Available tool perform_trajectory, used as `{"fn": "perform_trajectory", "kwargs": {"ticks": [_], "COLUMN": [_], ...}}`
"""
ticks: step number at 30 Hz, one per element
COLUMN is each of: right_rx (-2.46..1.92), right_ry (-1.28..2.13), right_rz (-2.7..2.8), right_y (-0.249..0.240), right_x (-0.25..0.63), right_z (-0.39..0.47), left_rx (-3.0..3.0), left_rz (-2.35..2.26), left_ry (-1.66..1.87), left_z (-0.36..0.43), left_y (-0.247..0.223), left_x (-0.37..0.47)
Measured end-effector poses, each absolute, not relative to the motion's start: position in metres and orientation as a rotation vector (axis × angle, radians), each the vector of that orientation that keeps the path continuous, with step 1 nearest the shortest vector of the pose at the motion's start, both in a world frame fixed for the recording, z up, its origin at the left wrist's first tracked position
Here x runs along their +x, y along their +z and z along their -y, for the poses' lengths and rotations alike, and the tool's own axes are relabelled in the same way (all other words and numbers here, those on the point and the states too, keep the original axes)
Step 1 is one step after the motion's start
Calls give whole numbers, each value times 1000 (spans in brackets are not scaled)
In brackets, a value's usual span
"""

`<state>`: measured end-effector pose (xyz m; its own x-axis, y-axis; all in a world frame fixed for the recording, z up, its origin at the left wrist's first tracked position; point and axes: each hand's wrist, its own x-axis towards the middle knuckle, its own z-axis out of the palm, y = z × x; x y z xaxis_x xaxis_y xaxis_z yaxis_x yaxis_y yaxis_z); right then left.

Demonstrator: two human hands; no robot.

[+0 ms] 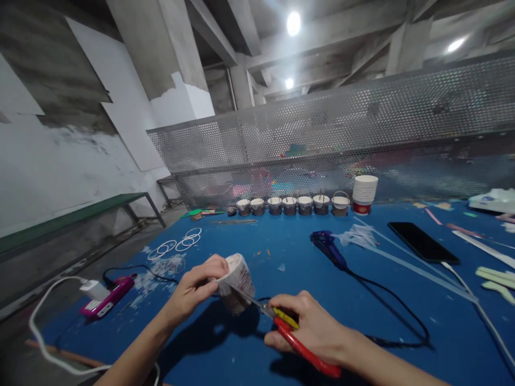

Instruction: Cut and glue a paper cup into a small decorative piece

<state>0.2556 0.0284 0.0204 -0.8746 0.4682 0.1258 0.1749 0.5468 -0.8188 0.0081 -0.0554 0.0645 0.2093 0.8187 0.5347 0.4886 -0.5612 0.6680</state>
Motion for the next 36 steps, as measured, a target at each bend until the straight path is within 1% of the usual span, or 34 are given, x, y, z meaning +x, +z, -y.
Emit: {"fn": "perform_trajectory", "kwargs": {"ticks": [9,16,22,26,31,36], "right_rx": [-476,-340,-289,-251,-359,-391], "right_ry": [1579,1633,1557,1436,1299,1247], "right_rz": [2505,2620,2716,2807,2899,2956], "right_y": [33,45,48,48,49,56], "right_x": [266,269,268,268,270,270], "right_z": [-47,-57,-63,-66,-67,-65], "left_rx": [2081,2163,2218,2232,2254,2272], "left_rz": [-1262,-1136,-1148,-1167,-1137,-1139], "left_ry": [1038,928,808,742,685,625], "left_z": [52,47,46,46,45,45], "left_y": [72,77,80,82,86,90], "left_x": [4,4,2,1,1,3]}}
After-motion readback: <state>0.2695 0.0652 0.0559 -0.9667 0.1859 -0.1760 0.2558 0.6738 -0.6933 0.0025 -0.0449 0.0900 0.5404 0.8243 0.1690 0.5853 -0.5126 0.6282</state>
